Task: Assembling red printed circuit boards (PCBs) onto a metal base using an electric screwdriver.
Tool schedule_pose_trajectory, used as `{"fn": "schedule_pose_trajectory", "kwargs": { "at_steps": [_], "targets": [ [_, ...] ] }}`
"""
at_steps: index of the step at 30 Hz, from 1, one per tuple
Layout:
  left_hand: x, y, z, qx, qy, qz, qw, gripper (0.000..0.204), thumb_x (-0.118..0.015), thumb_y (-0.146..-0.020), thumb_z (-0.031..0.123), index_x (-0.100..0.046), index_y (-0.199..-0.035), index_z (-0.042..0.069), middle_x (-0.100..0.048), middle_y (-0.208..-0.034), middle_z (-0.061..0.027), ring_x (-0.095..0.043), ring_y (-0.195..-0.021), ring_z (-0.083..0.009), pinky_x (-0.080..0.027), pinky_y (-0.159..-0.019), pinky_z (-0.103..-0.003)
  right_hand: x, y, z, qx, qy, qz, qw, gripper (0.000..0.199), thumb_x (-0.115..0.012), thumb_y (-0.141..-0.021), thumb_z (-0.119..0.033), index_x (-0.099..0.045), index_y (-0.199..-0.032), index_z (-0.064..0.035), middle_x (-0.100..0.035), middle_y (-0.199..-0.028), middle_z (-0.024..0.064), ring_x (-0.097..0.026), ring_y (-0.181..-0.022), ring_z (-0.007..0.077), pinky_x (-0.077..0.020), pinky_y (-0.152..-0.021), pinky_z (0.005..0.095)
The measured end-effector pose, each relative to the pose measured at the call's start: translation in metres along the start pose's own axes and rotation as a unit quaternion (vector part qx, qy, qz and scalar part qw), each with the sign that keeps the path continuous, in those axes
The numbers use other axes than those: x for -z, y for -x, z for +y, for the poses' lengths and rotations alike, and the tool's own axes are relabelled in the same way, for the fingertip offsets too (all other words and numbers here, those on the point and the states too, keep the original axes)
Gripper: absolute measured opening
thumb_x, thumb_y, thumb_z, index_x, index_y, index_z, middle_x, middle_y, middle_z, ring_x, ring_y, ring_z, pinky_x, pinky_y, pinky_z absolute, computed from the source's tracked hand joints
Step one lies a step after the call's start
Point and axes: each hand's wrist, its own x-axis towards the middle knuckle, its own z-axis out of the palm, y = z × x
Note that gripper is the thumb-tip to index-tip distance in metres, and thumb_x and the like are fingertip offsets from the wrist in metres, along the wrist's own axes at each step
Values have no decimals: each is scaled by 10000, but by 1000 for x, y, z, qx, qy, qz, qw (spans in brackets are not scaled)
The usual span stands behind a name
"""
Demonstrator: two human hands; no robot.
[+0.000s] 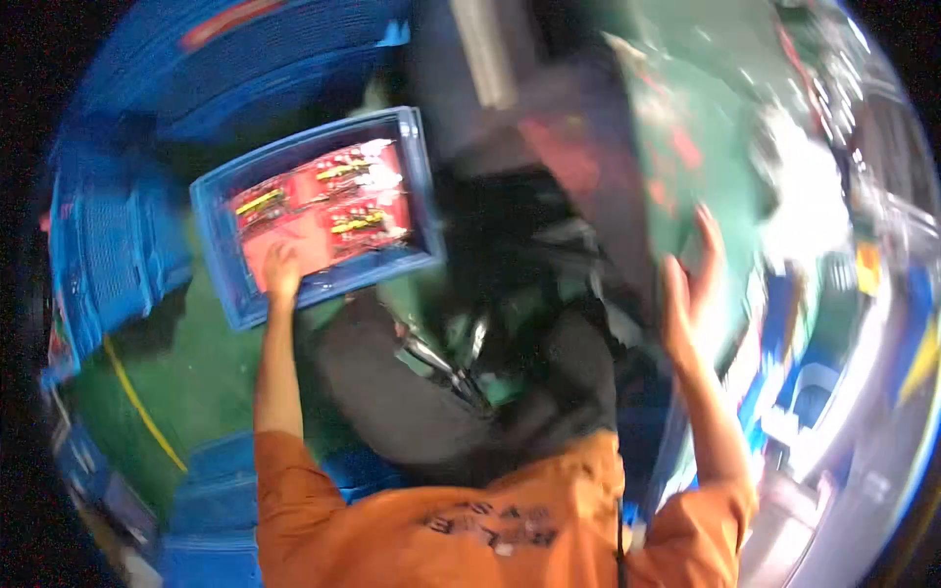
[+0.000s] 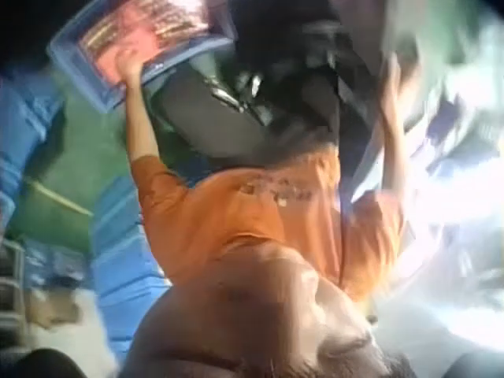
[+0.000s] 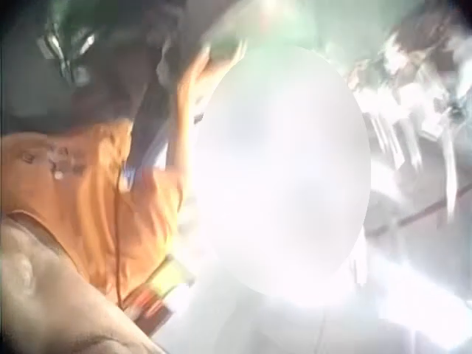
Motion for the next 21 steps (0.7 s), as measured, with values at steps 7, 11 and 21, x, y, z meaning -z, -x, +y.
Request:
{"fn": "schedule_pose_trajectory", "kwargs": {
  "at_steps": [7, 11, 21],
  "targets": [
    [-113, 143, 207, -45, -127, -4, 991, 218, -550, -882, 99, -588, -1024, -61, -637, -990, -124, -600, -942, -195, -453, -852, -302, 66, 201, 58, -184, -309, 222, 906, 342, -538, -889, -30, -453, -1217, 17, -512, -1206, 142, -513, -1129, 231, -427, -961, 344],
    [-130, 203, 190, -116, -139, 16, 983, 183, -555, -877, 89, -598, -995, -44, -651, -906, -108, -615, -826, -173, -473, -758, -281, 128, 254, 120, -350, -605, 360, 618, 303, -540, -892, -52, -458, -1141, 101, -516, -1147, 216, -512, -1128, 301, -449, -979, 370],
    [-126, 231, 203, -188, -263, 8, 946, 143, -561, -848, 88, -622, -912, -24, -636, -733, -127, -614, -656, -205, -472, -628, -315, 109, 196, 177, -363, -683, 450, 446, 236, -594, -885, -163, -545, -1078, -37, -602, -1014, 53, -555, -998, 185, -432, -920, 339]
  ]
}}
